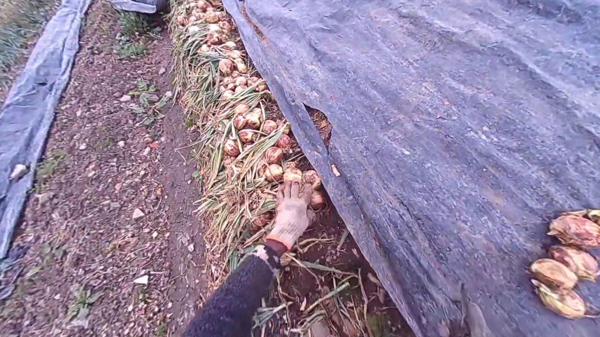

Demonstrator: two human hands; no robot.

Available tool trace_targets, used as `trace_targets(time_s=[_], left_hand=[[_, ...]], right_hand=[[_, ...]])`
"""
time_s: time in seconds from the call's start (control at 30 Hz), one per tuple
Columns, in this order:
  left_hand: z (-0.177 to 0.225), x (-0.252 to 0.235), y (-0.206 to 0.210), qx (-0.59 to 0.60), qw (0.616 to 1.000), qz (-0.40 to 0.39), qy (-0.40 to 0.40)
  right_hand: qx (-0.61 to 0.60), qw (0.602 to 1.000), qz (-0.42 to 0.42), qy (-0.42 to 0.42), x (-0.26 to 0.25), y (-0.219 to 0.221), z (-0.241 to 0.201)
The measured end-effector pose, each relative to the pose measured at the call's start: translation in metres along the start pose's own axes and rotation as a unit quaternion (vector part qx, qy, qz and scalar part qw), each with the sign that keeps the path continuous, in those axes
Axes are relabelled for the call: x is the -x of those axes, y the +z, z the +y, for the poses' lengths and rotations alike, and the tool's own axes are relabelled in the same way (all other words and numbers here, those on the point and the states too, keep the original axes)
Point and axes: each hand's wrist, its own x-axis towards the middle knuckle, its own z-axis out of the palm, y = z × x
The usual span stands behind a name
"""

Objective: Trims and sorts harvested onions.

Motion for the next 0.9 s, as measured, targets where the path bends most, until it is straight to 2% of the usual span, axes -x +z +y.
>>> trace_targets(time_s=[0.1,0.23,0.37,0.5,0.57,0.63,0.73,0.8,0.9], left_hand=[[-0.02,-0.019,0.022,-0.014,0.999,-0.027,0.031],[-0.026,-0.024,0.034,-0.023,0.998,-0.006,0.059],[-0.037,0.006,0.036,0.106,0.99,0.053,0.07],[-0.051,0.045,0.019,0.247,0.961,0.097,0.082],[-0.056,0.072,0.004,0.35,0.925,0.062,0.134],[-0.053,0.108,-0.007,0.434,0.873,-0.012,0.223],[-0.037,0.164,-0.012,0.471,0.819,-0.138,0.296],[-0.033,0.193,-0.011,0.466,0.811,-0.192,0.298],[-0.042,0.221,-0.002,0.451,0.823,-0.192,0.289]], right_hand=[[0.132,0.99,0.033,0.048,-0.011,0.013,0.034],[0.201,0.978,0.049,0.018,-0.022,0.025,0.079],[0.165,0.985,0.041,-0.023,-0.023,0.045,0.119],[0.207,0.977,0.033,-0.041,-0.016,0.08,0.144],[0.222,0.972,0.008,-0.072,-0.009,0.1,0.151],[0.23,0.967,-0.023,-0.11,0.002,0.115,0.155],[0.176,0.972,-0.086,-0.133,0.021,0.129,0.162],[0.127,0.981,-0.088,-0.12,0.034,0.131,0.168],[0.089,0.988,-0.098,-0.08,0.048,0.125,0.184]])
